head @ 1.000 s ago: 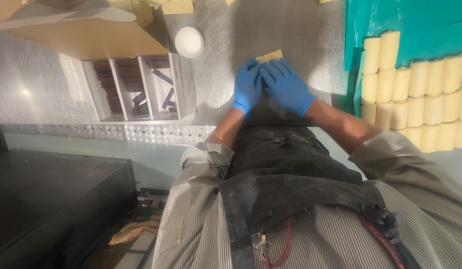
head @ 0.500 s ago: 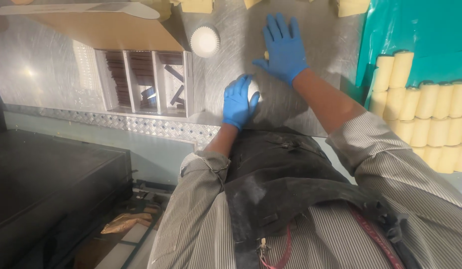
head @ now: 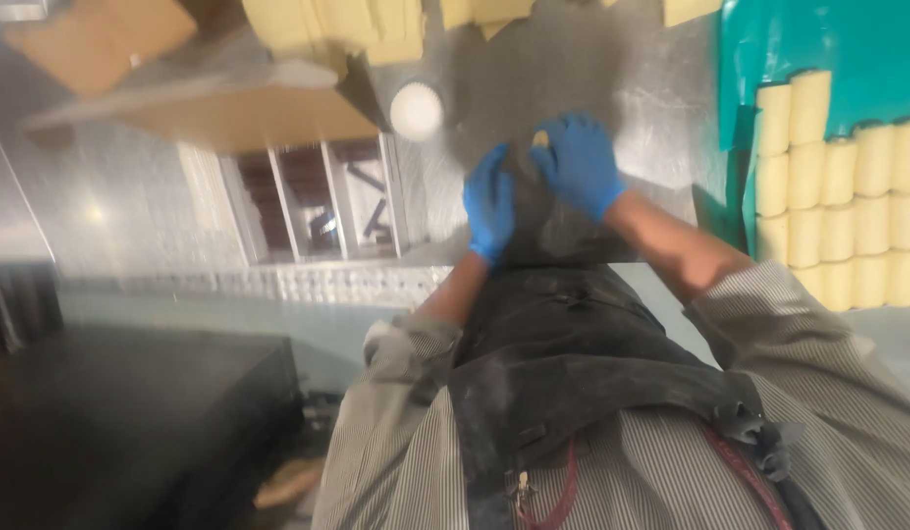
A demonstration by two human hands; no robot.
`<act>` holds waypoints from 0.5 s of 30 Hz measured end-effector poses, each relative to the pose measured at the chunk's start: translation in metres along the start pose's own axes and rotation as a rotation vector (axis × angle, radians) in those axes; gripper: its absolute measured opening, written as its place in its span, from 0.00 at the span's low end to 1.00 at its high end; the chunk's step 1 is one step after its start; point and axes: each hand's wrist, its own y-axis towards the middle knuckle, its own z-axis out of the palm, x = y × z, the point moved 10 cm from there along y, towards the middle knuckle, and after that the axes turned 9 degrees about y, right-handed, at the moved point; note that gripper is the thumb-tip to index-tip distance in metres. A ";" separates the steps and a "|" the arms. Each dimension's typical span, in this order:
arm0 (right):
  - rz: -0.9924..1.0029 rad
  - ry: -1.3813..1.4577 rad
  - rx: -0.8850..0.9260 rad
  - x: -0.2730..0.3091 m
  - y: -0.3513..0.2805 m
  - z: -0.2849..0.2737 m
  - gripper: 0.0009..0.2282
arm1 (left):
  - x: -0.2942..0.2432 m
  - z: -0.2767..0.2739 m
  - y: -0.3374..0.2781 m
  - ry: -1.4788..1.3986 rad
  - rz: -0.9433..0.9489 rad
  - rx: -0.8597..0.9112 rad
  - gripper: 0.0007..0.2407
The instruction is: Rolling chocolate bars into dough sheets to prepare pastries and placing them on a tray.
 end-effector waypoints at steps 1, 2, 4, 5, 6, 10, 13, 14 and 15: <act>-0.006 0.243 -0.060 0.024 -0.009 -0.019 0.20 | -0.001 0.003 0.002 -0.595 -0.178 0.087 0.26; -0.019 0.485 -0.124 0.047 -0.017 -0.038 0.19 | -0.013 0.014 0.000 -1.185 -0.363 0.196 0.30; -0.102 0.533 -0.184 0.118 -0.038 -0.099 0.31 | -0.068 -0.048 -0.009 -1.473 -0.355 0.254 0.31; -0.206 0.579 -0.245 0.156 -0.045 -0.134 0.43 | -0.099 -0.081 -0.008 -1.757 -0.345 0.302 0.33; -0.194 0.560 -0.279 0.155 -0.040 -0.154 0.43 | -0.089 -0.078 -0.027 -1.752 -0.317 0.339 0.33; -0.199 0.530 -0.473 0.165 -0.045 -0.217 0.38 | -0.128 -0.072 -0.087 -2.840 -1.027 0.869 0.26; -0.197 0.555 -0.522 0.197 -0.080 -0.218 0.43 | -0.152 -0.139 -0.031 -2.240 -0.197 0.618 0.35; -0.189 0.647 -0.513 0.207 -0.095 -0.212 0.50 | -0.167 -0.168 -0.013 -1.881 0.075 0.471 0.41; -0.174 0.626 -0.537 0.201 -0.098 -0.221 0.50 | -0.148 -0.138 -0.032 -1.882 0.090 0.506 0.41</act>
